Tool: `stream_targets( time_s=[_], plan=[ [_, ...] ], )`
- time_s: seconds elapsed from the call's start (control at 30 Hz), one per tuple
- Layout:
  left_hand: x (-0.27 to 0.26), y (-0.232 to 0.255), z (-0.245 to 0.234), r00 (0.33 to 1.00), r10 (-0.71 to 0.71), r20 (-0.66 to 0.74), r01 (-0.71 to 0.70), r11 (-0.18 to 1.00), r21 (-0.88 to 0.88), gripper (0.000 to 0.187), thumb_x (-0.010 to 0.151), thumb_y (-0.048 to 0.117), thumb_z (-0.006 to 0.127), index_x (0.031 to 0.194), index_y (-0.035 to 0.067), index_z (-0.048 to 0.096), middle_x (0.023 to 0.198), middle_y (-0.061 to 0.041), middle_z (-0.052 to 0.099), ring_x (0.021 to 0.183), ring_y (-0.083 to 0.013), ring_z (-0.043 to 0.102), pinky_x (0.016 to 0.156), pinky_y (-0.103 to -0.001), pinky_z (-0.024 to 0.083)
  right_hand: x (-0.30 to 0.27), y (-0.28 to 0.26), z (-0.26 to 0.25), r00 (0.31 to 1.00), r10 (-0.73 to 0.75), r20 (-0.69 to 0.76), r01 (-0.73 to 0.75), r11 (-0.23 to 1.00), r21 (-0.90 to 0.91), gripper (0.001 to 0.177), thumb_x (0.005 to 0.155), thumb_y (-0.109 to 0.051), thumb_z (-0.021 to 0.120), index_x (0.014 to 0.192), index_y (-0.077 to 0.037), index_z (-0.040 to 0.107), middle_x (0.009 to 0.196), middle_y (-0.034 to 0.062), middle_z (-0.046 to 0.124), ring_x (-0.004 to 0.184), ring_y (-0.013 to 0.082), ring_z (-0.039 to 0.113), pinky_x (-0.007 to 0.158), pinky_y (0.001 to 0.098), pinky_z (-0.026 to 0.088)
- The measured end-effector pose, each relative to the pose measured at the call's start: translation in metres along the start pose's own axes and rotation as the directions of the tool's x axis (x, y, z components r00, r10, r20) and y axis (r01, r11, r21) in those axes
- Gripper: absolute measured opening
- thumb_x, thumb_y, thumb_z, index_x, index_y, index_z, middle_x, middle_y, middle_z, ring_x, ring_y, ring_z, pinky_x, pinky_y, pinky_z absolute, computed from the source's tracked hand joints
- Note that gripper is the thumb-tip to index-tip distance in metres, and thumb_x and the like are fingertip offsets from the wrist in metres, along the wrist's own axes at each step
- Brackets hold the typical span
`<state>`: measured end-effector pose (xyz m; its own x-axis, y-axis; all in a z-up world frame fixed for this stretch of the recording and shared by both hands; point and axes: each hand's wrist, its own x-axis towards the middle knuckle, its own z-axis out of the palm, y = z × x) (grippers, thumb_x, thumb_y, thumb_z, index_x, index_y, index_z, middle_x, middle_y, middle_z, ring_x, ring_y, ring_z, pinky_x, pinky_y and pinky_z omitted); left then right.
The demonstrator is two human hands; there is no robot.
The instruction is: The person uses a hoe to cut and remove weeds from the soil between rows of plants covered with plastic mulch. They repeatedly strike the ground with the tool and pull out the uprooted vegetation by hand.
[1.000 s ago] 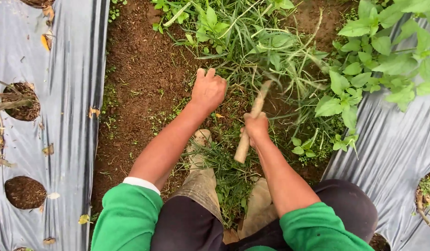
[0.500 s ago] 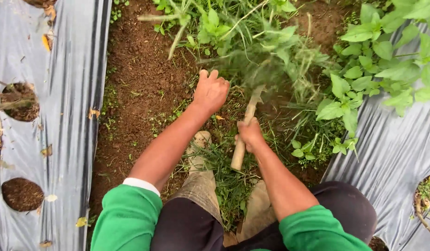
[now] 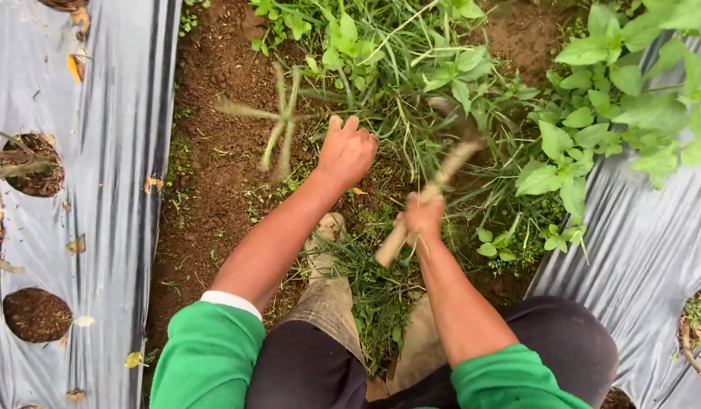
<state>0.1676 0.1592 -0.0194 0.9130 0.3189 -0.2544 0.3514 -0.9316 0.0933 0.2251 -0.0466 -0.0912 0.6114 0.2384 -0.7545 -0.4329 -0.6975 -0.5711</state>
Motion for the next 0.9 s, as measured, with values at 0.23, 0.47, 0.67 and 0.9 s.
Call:
stream_targets(
  time_s=[0.23,0.47,0.67,0.9],
  plan=[
    [0.005,-0.002,0.039,0.998,-0.053,-0.017,0.051,0.993,-0.109,0.029,0.104,0.018,0.050,0.089,0.014,0.074,0.068,-0.003,0.065,0.079,-0.0218,0.050,0.082,-0.041,0.035,-0.006,0.007,-0.012,0.997,0.079,-0.019,-0.081,0.992,-0.097,0.041,0.096,-0.010,0.059,0.131,0.007,0.046,0.096,0.0225,0.064,0.059,0.0243,0.067,0.049,0.0361,0.064],
    [0.000,-0.012,0.055,0.977,-0.013,-0.215,-0.005,0.997,-0.080,0.024,0.100,0.014,0.058,0.086,0.011,0.077,0.066,-0.007,0.065,0.077,-0.0199,0.048,0.076,-0.041,0.032,0.007,0.027,-0.005,0.999,-0.034,-0.003,0.031,0.935,-0.354,0.040,0.093,-0.013,0.066,0.120,0.009,0.047,0.105,0.0281,0.065,0.075,0.0371,0.073,0.061,0.0477,0.064],
    [0.001,-0.008,0.042,0.992,-0.119,-0.048,0.111,0.984,-0.137,0.032,0.104,0.018,0.050,0.086,0.013,0.076,0.063,-0.002,0.065,0.074,-0.0204,0.044,0.080,-0.038,0.036,-0.017,-0.011,0.010,0.949,-0.019,-0.315,0.036,0.998,0.046,0.047,0.091,-0.022,0.065,0.121,0.009,0.048,0.114,0.0324,0.061,0.095,0.0403,0.071,0.071,0.0505,0.057],
    [-0.003,-0.008,0.023,0.994,-0.110,-0.014,0.107,0.984,-0.139,0.031,0.105,0.019,0.048,0.091,0.016,0.075,0.065,0.000,0.063,0.075,-0.0196,0.044,0.080,-0.036,0.035,0.038,0.026,-0.011,1.000,-0.028,0.011,0.029,0.990,-0.136,0.034,0.091,-0.010,0.066,0.116,0.007,0.051,0.082,0.0210,0.066,0.050,0.0299,0.067,0.040,0.0430,0.059]
  ],
)
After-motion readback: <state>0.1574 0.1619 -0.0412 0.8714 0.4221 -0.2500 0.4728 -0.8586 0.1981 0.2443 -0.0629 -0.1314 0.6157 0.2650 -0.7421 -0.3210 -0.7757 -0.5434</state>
